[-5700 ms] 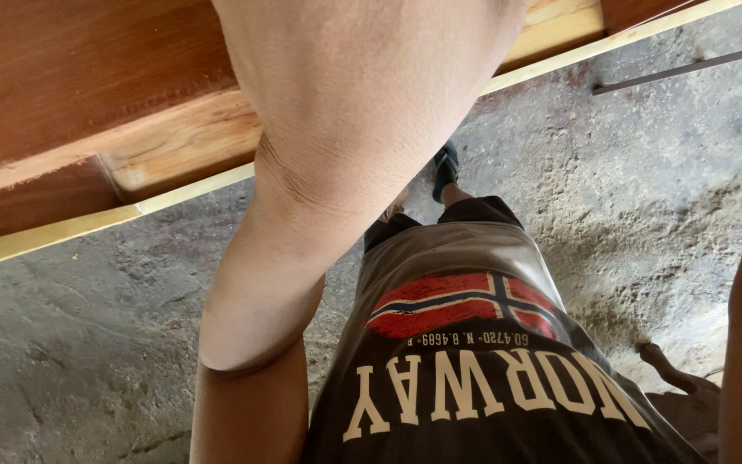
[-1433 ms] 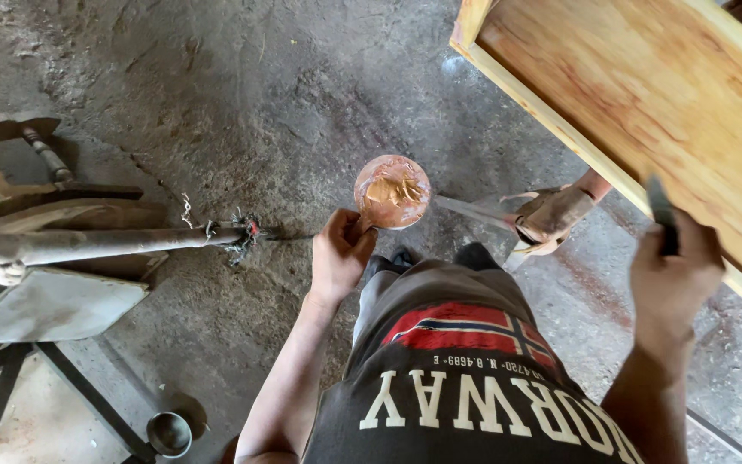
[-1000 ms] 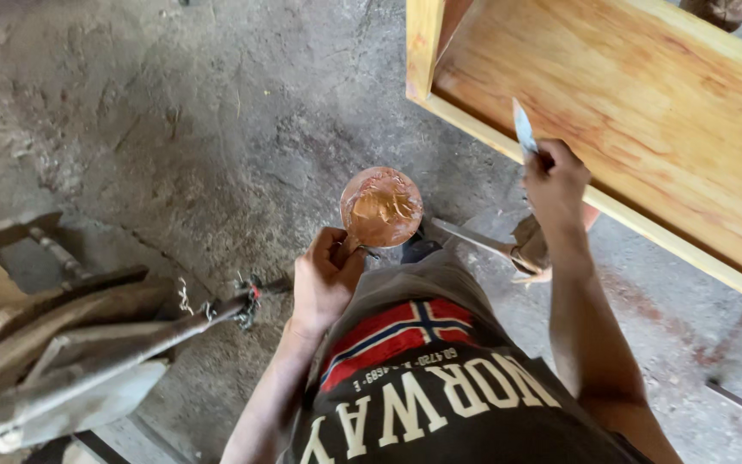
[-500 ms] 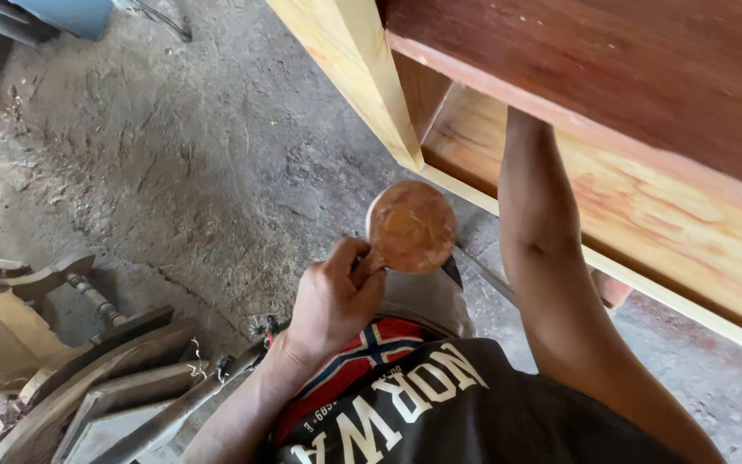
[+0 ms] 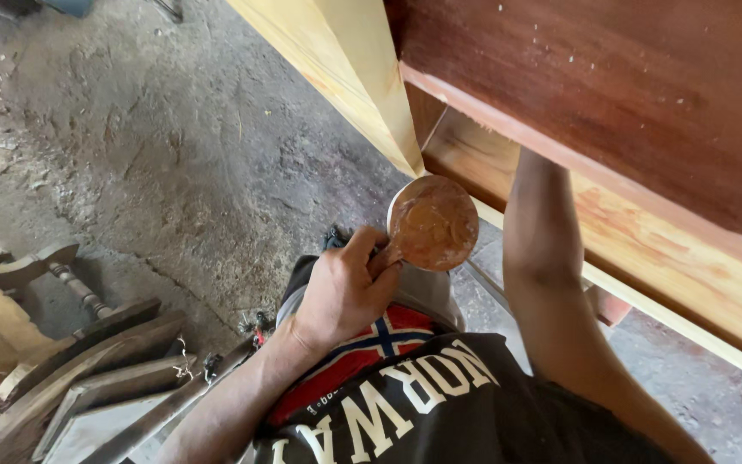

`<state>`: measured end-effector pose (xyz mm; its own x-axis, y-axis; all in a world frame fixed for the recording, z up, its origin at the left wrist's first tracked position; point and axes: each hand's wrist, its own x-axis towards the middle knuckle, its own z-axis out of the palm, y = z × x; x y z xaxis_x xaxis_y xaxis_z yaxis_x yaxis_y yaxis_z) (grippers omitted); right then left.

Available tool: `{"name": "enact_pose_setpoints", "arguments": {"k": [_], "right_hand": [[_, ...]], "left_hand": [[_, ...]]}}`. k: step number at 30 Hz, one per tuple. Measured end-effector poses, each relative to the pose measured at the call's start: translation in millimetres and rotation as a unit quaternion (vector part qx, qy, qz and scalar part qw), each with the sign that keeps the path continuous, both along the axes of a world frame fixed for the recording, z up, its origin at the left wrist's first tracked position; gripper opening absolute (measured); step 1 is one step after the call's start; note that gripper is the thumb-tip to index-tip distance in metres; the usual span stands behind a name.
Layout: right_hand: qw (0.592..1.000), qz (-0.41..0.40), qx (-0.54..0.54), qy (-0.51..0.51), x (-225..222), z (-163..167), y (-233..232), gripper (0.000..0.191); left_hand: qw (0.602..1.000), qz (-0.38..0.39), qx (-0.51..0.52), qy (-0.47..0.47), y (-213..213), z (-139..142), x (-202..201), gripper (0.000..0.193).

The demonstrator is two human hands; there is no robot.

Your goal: The person applies wood filler to the seams and edges of a wooden cabinet using a small knife, scooping filler from a bowl and pressing it into gaps along the frame. They move around the cabinet, working on different joints and shelves, and at the end scrape excess filler from the knife back into the bowl.

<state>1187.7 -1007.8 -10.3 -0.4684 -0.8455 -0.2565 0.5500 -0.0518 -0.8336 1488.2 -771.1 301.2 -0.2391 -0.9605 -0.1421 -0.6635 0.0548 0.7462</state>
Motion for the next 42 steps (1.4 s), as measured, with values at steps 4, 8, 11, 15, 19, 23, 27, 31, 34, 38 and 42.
{"name": "enact_pose_setpoints", "arguments": {"k": [4, 8, 11, 15, 19, 23, 27, 31, 34, 38, 42], "right_hand": [[1.0, 0.006, -0.005, -0.008, -6, 0, -36, 0.03], [0.999, 0.034, -0.001, -0.004, 10, 3, -42, 0.028], [0.999, 0.054, 0.009, 0.006, 19, 3, -15, 0.027], [0.999, 0.039, 0.004, 0.01, -4, 7, 6, 0.024], [0.999, 0.032, 0.005, 0.012, -19, 8, -28, 0.022], [0.997, 0.066, 0.026, 0.013, 5, 9, -37, 0.02], [0.971, 0.215, 0.084, 0.069, 50, 28, 29, 0.018], [0.896, 0.385, 0.142, 0.169, 51, 59, 129, 0.016], [0.904, 0.262, 0.199, 0.273, 47, 66, 148, 0.018], [0.759, 0.259, 0.075, 0.593, 51, 59, 134, 0.014], [0.689, 0.319, 0.047, 0.649, 57, 59, 142, 0.023]], "left_hand": [[1.0, -0.023, -0.009, -0.006, 2, -7, -3, 0.017], [1.0, -0.012, 0.005, 0.0, 4, -6, -2, 0.019], [1.0, -0.003, -0.002, 0.012, 2, -3, 0, 0.02], [1.0, 0.0, -0.023, 0.02, 0, -3, 3, 0.02], [1.0, 0.009, 0.02, 0.003, 7, -10, 5, 0.018], [1.0, 0.01, 0.009, 0.0, 12, -15, 16, 0.019], [1.0, 0.025, -0.01, 0.013, 13, -15, 41, 0.017], [0.995, 0.096, 0.033, -0.023, 18, -16, 70, 0.022], [0.99, 0.131, 0.046, -0.023, 24, -20, 86, 0.022], [0.99, 0.132, 0.039, -0.02, 25, -26, 98, 0.022], [0.99, 0.135, 0.052, -0.008, 31, -25, 104, 0.023]]}}
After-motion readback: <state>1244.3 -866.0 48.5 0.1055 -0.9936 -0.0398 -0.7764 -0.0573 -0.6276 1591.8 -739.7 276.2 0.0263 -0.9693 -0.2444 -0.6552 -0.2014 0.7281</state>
